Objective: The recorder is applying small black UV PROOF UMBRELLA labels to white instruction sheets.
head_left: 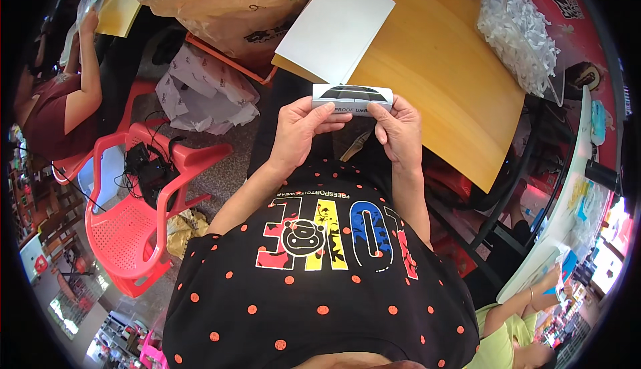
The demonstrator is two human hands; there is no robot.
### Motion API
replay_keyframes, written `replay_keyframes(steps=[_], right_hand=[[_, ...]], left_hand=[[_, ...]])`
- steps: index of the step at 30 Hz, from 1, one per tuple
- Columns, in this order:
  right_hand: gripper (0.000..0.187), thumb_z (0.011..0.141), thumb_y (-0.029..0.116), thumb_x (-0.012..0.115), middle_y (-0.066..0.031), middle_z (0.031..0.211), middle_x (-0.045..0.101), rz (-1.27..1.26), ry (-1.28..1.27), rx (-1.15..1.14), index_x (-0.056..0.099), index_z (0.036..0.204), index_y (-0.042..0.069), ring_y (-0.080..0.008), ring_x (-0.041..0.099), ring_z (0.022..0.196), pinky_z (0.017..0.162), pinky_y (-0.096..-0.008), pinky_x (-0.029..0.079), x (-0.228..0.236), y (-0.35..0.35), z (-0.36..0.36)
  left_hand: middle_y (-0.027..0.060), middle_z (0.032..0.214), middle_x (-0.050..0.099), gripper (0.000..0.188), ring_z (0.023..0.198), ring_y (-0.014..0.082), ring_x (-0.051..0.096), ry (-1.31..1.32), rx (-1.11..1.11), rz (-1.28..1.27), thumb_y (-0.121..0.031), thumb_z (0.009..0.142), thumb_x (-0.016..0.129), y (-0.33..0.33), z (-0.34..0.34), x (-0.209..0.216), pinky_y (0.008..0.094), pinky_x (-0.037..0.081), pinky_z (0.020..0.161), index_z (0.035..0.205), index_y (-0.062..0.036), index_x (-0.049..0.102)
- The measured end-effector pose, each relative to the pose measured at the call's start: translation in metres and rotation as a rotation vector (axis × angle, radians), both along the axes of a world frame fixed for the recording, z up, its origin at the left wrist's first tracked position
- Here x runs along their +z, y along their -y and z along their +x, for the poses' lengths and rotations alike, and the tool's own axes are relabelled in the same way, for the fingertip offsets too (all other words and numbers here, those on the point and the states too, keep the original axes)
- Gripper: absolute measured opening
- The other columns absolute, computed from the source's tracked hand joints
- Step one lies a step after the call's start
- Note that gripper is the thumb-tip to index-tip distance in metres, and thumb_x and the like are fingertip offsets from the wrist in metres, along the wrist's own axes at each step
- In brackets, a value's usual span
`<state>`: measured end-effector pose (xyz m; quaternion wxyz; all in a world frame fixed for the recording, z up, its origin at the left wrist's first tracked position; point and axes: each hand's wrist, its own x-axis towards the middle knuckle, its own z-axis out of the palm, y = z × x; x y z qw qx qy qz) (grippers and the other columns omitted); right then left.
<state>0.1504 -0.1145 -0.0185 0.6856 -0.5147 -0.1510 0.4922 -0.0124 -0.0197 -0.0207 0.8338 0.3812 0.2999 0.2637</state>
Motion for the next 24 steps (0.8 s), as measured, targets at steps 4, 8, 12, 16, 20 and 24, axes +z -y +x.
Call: replay_keyframes(steps=[4, 8, 12, 16, 20, 24], right_hand=[[0.013, 0.085, 0.002, 0.064, -0.0049, 0.077, 0.066, -0.005, 0.014, -0.01, 0.063, 0.096, -0.003, -0.002, 0.043, 0.043, 0.038, -0.0166, 0.03, -0.0028, 0.0013, 0.001], [0.013, 0.085, 0.002, 0.064, -0.0048, 0.078, 0.066, -0.01, 0.001, -0.004, 0.063, 0.097, -0.003, -0.0018, 0.044, 0.044, 0.039, -0.0163, 0.031, -0.0027, 0.0022, 0.0005], [0.013, 0.085, 0.002, 0.063, -0.0054, 0.08, 0.067, -0.032, -0.004, 0.006, 0.063, 0.097, -0.003, -0.0017, 0.044, 0.045, 0.04, -0.0162, 0.032, -0.0025, 0.0023, -0.0028], [0.012, 0.085, 0.002, 0.063, -0.0057, 0.08, 0.067, -0.013, -0.033, -0.005, 0.063, 0.096, -0.003, -0.0017, 0.044, 0.045, 0.04, -0.0163, 0.033, -0.0032, 0.0033, -0.0046], [0.013, 0.085, 0.002, 0.063, -0.0059, 0.08, 0.067, -0.008, -0.012, -0.013, 0.063, 0.096, -0.003, -0.0016, 0.043, 0.045, 0.04, -0.0163, 0.033, -0.0051, 0.0039, -0.0027], [0.013, 0.085, 0.003, 0.064, -0.0053, 0.079, 0.067, -0.014, 0.002, -0.017, 0.063, 0.096, -0.003, -0.0014, 0.042, 0.045, 0.04, -0.0164, 0.032, -0.0075, 0.0053, -0.0003]], left_hand=[[0.018, 0.102, 0.066, 0.025, 0.088, 0.0237, 0.069, -0.021, -0.066, -0.052, -0.013, 0.095, 0.053, -0.0058, 0.0011, 0.0034, 0.029, 0.058, 0.072, 0.109, 0.0072, 0.059], [0.0182, 0.102, 0.066, 0.026, 0.089, 0.0245, 0.068, -0.017, -0.104, -0.034, -0.014, 0.096, 0.052, -0.0053, 0.0019, 0.0023, 0.0296, 0.058, 0.072, 0.108, 0.008, 0.059], [0.0193, 0.1, 0.066, 0.028, 0.087, 0.026, 0.069, -0.044, -0.043, 0.044, -0.015, 0.096, 0.052, -0.0027, 0.0044, 0.0, 0.0313, 0.059, 0.073, 0.107, 0.0097, 0.058], [0.0211, 0.099, 0.066, 0.028, 0.086, 0.0277, 0.069, -0.059, -0.023, 0.081, -0.015, 0.097, 0.05, -0.0019, 0.0063, 0.001, 0.032, 0.059, 0.073, 0.107, 0.0101, 0.057], [0.0217, 0.1, 0.065, 0.028, 0.088, 0.0286, 0.069, -0.051, -0.036, 0.065, -0.015, 0.097, 0.05, -0.0016, 0.0072, 0.0002, 0.0319, 0.059, 0.073, 0.108, 0.01, 0.056], [0.0189, 0.101, 0.066, 0.027, 0.088, 0.0257, 0.068, -0.031, -0.057, 0.029, -0.013, 0.096, 0.052, -0.0001, 0.0079, 0.0002, 0.0311, 0.058, 0.076, 0.11, 0.0097, 0.057]])
